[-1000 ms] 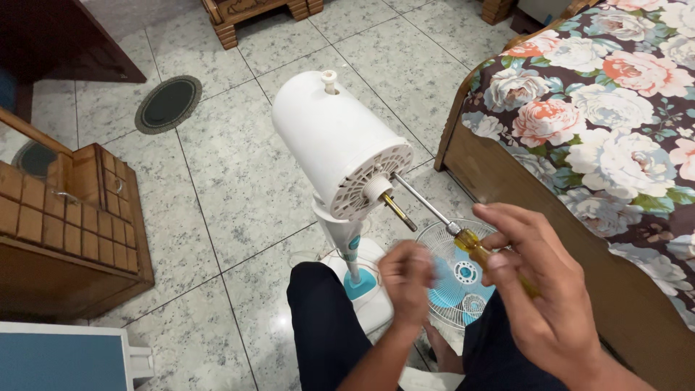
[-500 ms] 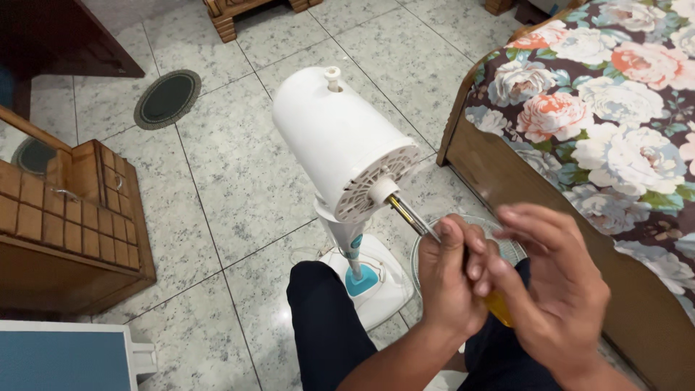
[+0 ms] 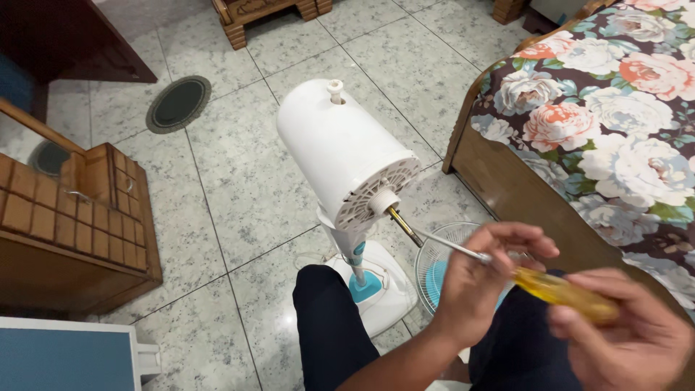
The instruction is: The person uses a screwdriver to loosen and remove screws from the back of a white pedestal fan's motor housing. They remove the rear casing and set it aside, then continue to unscrew components from the fan's neck.
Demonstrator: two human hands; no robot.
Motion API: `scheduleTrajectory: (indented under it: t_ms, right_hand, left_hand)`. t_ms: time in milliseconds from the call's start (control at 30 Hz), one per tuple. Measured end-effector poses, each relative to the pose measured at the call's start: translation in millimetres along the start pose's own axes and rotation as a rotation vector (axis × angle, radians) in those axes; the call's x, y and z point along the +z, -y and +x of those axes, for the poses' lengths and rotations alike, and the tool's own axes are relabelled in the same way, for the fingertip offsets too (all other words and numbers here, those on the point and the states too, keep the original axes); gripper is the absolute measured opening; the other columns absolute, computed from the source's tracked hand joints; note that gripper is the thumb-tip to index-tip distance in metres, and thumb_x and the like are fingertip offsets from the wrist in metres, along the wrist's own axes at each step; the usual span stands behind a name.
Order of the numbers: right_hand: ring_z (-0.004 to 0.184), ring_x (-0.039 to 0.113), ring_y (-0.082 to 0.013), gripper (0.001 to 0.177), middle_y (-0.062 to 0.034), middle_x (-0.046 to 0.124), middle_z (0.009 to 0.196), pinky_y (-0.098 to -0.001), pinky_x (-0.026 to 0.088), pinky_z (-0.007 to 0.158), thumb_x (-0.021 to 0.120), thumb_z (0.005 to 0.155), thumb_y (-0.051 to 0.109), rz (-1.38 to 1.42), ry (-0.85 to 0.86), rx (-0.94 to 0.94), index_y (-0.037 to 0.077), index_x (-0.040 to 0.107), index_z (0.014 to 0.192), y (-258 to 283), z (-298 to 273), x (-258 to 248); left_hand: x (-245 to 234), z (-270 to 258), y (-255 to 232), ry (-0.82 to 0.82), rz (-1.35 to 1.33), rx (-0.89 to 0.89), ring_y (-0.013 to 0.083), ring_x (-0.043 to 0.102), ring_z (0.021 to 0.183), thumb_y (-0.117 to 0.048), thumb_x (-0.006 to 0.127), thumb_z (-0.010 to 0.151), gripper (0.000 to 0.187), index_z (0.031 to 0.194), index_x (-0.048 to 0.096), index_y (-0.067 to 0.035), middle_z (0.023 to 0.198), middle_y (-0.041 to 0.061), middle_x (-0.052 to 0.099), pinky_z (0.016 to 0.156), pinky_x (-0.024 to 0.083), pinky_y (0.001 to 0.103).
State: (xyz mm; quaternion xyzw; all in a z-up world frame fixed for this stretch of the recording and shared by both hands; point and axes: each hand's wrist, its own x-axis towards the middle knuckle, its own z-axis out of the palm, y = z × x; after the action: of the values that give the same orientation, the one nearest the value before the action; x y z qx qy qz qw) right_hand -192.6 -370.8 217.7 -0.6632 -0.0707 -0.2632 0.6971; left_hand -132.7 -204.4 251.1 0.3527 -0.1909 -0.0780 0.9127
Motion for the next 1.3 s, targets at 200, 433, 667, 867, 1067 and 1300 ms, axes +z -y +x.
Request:
scheduleTrajectory:
  t_ms: [200, 433, 667, 867, 1067, 1300]
  right_hand:
    - [0.094, 0.064, -0.0206, 0.024, -0.0101, 0.058, 0.106, -0.0373, 0.060, 0.084, 0.058, 0.107, 0.029, 0.393, -0.026, 0.012, 0.007, 0.056, 0.116, -2, 35, -4]
    - [0.052, 0.039, -0.0020, 0.041, -0.0030, 0.061, 0.089, -0.0177, 0.030, 0.041, 0.073, 0.086, 0.012, 0.280, 0.377, 0.414, 0.001, 0.066, 0.124, -14, 76, 81]
    - [0.049, 0.037, 0.0004, 0.084, -0.0051, 0.057, 0.093, -0.0171, 0.031, 0.043, 0.073, 0.090, 0.046, 0.440, 0.643, 0.315, 0.006, 0.047, 0.159, -27, 138, 162]
    - [0.079, 0.054, -0.0011, 0.065, -0.0014, 0.070, 0.114, -0.0183, 0.046, 0.068, 0.072, 0.094, 0.029, 0.213, 0.640, 0.136, 0.005, 0.052, 0.151, -32, 135, 172]
    - [0.075, 0.046, -0.0136, 0.064, -0.0119, 0.061, 0.087, -0.0268, 0.039, 0.066, 0.080, 0.095, 0.021, -0.103, 0.541, 0.178, 0.009, 0.059, 0.154, -44, 130, 169]
    - [0.108, 0.063, -0.0122, 0.077, -0.0072, 0.067, 0.130, -0.0254, 0.051, 0.091, 0.082, 0.080, 0.039, -0.029, 0.606, -0.180, 0.006, 0.058, 0.145, -8, 146, 173]
  left_hand:
    - [-24, -36, -108, 0.780, 0.981, -0.487, 0.0197, 0.072, 0.085, -0.016, 0.066, 0.099, 0.033, 0.129, 0.072, -0.006, 0.096, 0.009, 0.075, 0.080, 0.057, 0.029]
    - [-70, 64, -226, 0.018, 1.439, 0.597, 0.0254, 0.071, 0.113, -0.009, 0.060, 0.104, 0.025, 0.128, 0.067, -0.003, 0.126, 0.013, 0.073, 0.101, 0.056, 0.038]
    - [-86, 133, -268, 0.310, 2.220, 0.286, 0.0244, 0.065, 0.099, -0.030, 0.056, 0.104, 0.025, 0.111, 0.072, -0.012, 0.108, 0.007, 0.069, 0.090, 0.050, 0.043]
    - [-69, 145, -280, 0.683, 2.534, 0.077, 0.0217, 0.061, 0.085, -0.041, 0.042, 0.106, 0.038, 0.117, 0.064, -0.012, 0.096, 0.009, 0.064, 0.079, 0.048, 0.042]
    - [-67, 159, -283, 0.757, 2.306, -0.116, 0.0250, 0.066, 0.082, -0.035, 0.041, 0.107, 0.034, 0.105, 0.061, -0.008, 0.089, 0.009, 0.065, 0.079, 0.053, 0.045]
    - [-72, 167, -279, 0.762, 2.286, -0.087, 0.0309, 0.067, 0.090, -0.032, 0.044, 0.107, 0.033, 0.103, 0.063, -0.006, 0.091, 0.013, 0.067, 0.086, 0.052, 0.048]
